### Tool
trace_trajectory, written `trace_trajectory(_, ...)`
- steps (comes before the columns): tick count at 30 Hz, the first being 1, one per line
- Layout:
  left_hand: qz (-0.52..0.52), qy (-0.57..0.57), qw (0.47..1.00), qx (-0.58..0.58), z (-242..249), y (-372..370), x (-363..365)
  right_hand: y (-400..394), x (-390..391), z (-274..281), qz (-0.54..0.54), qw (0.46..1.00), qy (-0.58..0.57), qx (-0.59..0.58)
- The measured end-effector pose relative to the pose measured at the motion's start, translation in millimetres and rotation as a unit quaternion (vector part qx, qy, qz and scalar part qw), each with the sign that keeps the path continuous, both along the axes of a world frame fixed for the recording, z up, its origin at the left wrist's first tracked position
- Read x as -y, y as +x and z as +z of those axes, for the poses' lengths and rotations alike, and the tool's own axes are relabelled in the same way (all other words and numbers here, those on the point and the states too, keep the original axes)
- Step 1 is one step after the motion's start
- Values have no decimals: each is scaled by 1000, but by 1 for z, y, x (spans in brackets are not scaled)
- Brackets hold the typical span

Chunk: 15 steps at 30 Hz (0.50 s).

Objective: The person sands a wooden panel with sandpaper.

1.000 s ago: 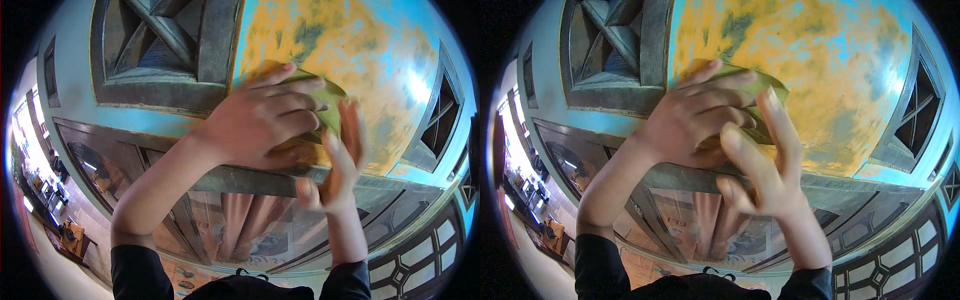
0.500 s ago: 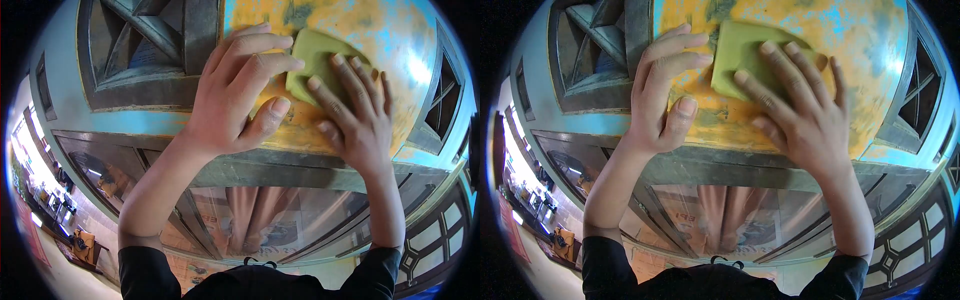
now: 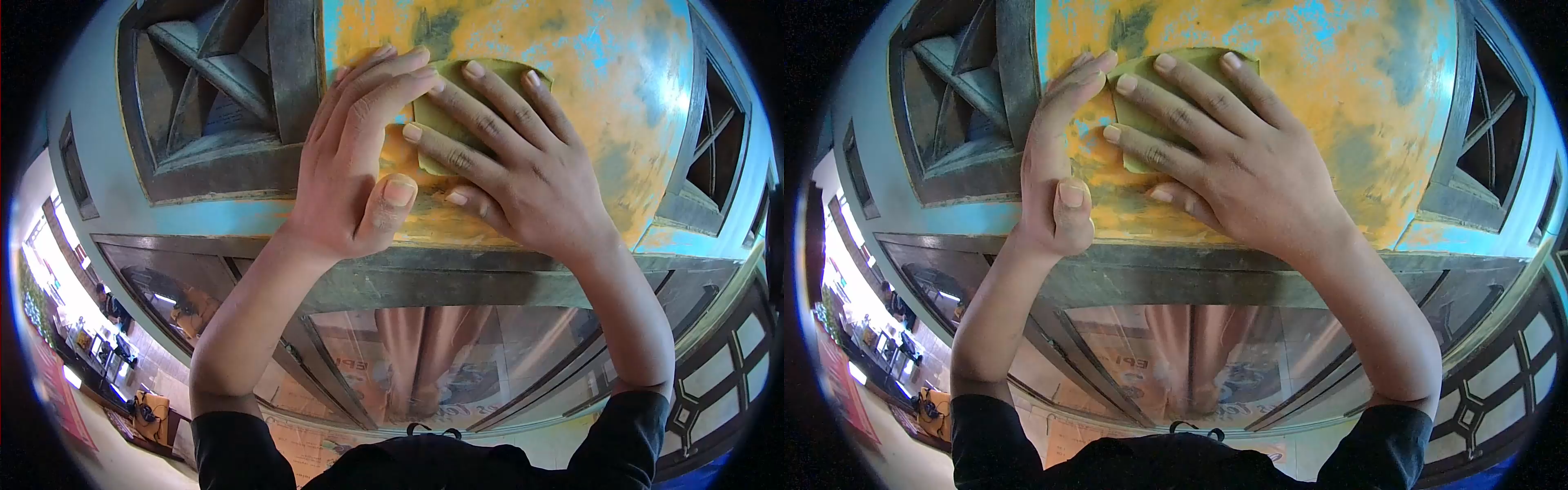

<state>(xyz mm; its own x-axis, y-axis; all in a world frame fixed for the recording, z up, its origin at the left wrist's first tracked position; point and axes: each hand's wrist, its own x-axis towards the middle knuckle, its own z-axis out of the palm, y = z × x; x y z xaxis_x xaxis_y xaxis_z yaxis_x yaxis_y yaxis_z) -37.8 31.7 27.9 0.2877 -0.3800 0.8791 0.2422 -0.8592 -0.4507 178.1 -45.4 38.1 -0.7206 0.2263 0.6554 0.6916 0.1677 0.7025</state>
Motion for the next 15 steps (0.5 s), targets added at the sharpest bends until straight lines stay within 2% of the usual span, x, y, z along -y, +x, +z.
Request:
trace_trajectory(4,24,-3,1000,-2,-1,0,-1,-7,2,-14,1,999,-3,-32)
trace_trajectory(8,84,-15,996,10,-4,1,4,7,0,-22,-17,997,-35,72)
trace_trajectory(12,127,-22,991,19,-6,2,10,30,8,19,-54,995,73,-49)
trace_trajectory(15,158,-28,987,24,-7,3,13,21,13,5,-63,992,61,-85)
